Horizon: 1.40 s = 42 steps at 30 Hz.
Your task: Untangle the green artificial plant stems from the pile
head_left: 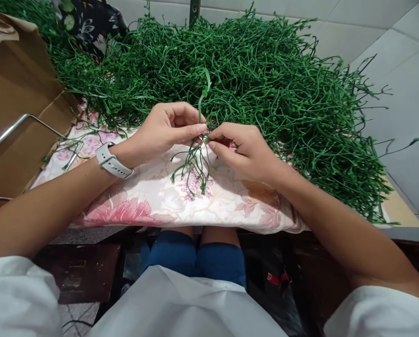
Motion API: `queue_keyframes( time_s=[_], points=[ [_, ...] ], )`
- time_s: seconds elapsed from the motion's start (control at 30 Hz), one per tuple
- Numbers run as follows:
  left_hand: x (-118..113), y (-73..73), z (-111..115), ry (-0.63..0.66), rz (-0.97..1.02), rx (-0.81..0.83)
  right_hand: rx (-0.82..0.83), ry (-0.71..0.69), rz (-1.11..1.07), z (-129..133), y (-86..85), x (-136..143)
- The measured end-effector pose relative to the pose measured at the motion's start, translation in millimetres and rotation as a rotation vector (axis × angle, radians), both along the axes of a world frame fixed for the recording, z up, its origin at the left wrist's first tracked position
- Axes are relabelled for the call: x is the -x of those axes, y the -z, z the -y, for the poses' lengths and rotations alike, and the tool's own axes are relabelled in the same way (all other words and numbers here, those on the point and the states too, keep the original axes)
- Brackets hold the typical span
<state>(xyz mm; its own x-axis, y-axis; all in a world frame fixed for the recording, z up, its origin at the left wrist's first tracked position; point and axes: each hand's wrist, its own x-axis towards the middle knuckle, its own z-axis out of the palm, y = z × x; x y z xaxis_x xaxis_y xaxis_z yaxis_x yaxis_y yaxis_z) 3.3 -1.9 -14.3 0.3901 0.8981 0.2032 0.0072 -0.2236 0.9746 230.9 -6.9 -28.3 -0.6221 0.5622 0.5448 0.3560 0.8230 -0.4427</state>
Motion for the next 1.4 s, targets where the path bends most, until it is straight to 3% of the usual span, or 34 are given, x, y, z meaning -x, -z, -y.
queue_keyframes(
  time_s=[0.23,0.4,0.77,0.93,1.17,1.3,1.4],
  points=[
    [-2,0.0,3,0.014,-0.072,-0.032,-0.213,0.029,0.063,1,0.6,-1],
    [-2,2.7,3,0.073,-0.059,-0.03,-0.237,-0.006,0.09,2,-1.6,0],
    [-11,0.3,13,0.281,0.078,0.039,-0.138,-0.266,0.12,11,-18.6,4],
    [-10,-1.2,16,0.246,0.209,0.061,-0.138,-0.271,0.049,15,-22.9,2],
    [16,-24.9,-1,0.082,0.244,0.019,0.041,-0.223,-0.057,16,-9.1,5],
    [16,-15.7,-6,0.06,0.195,0.109,0.126,-0.072,-0.184,15,-13.7,3],
    [13,-7.1,-9,0.009,0.129,0.136,0.156,-0.016,-0.427,12,-20.6,1]
  ],
)
